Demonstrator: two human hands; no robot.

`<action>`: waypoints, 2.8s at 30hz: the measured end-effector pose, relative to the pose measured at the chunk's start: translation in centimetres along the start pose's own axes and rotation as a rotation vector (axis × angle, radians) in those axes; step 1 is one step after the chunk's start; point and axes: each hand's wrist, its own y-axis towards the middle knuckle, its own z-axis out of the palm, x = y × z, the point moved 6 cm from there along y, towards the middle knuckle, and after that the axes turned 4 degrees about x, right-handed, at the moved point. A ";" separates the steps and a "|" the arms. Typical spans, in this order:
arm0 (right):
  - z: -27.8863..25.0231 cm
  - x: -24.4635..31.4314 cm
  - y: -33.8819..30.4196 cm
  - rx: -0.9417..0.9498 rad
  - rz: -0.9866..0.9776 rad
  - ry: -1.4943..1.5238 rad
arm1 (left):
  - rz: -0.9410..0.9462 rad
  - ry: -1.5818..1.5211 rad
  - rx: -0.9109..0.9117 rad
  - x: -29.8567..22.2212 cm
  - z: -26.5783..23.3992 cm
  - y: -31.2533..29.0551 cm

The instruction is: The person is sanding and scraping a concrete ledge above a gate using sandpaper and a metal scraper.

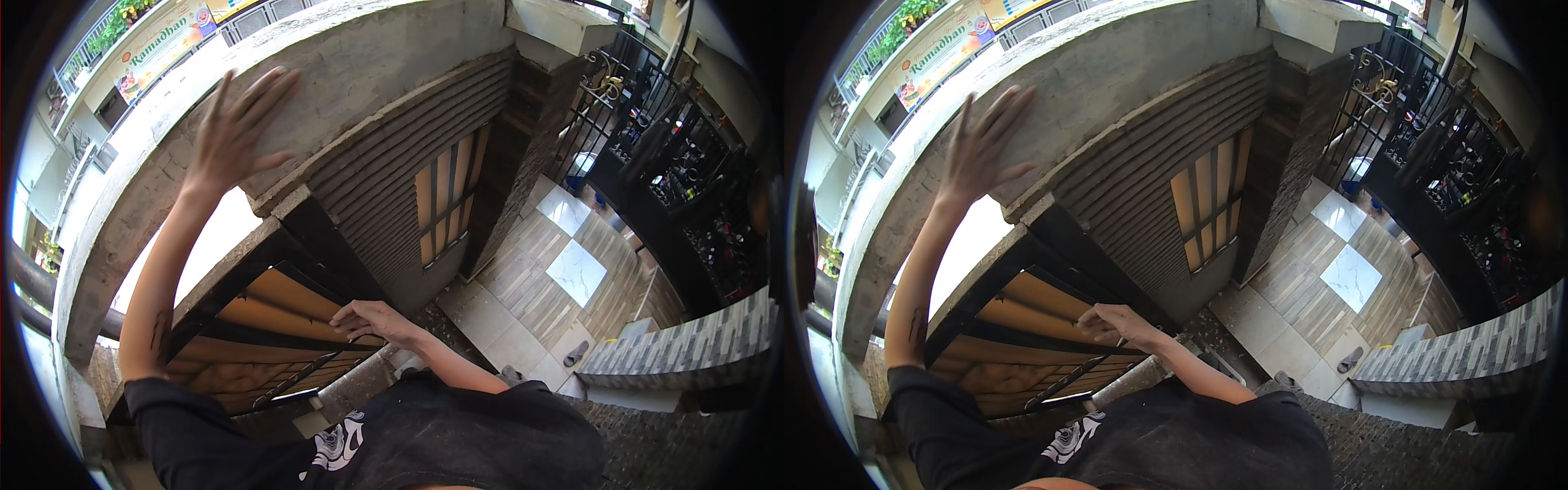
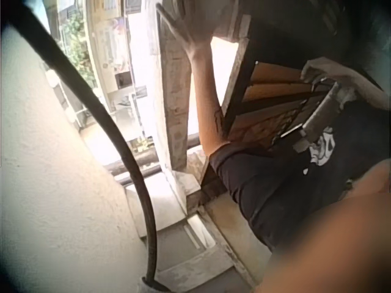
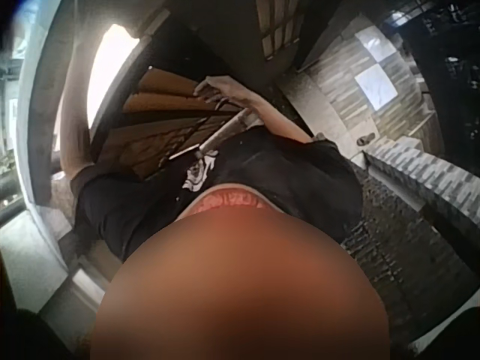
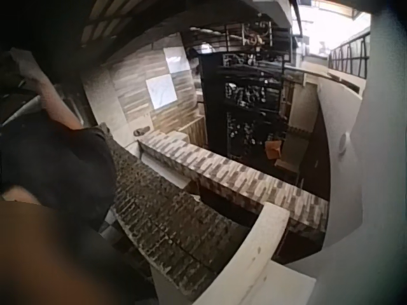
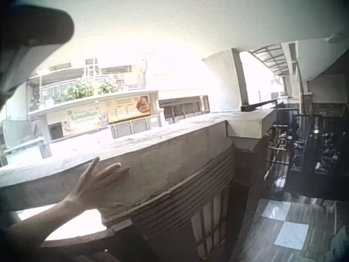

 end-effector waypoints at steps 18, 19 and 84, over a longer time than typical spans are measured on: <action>-3.8 4.0 -7.3 -0.328 -0.101 -0.017 | -0.048 -0.037 -0.156 -7.6 2.3 17.7; -3.8 3.8 -8.1 -0.310 -0.082 -0.049 | -0.088 -0.032 -0.146 -6.8 2.6 16.8; 14.4 30.0 13.0 -0.177 -1.518 -1.522 | -2.163 -0.344 -0.837 14.0 -3.3 -40.4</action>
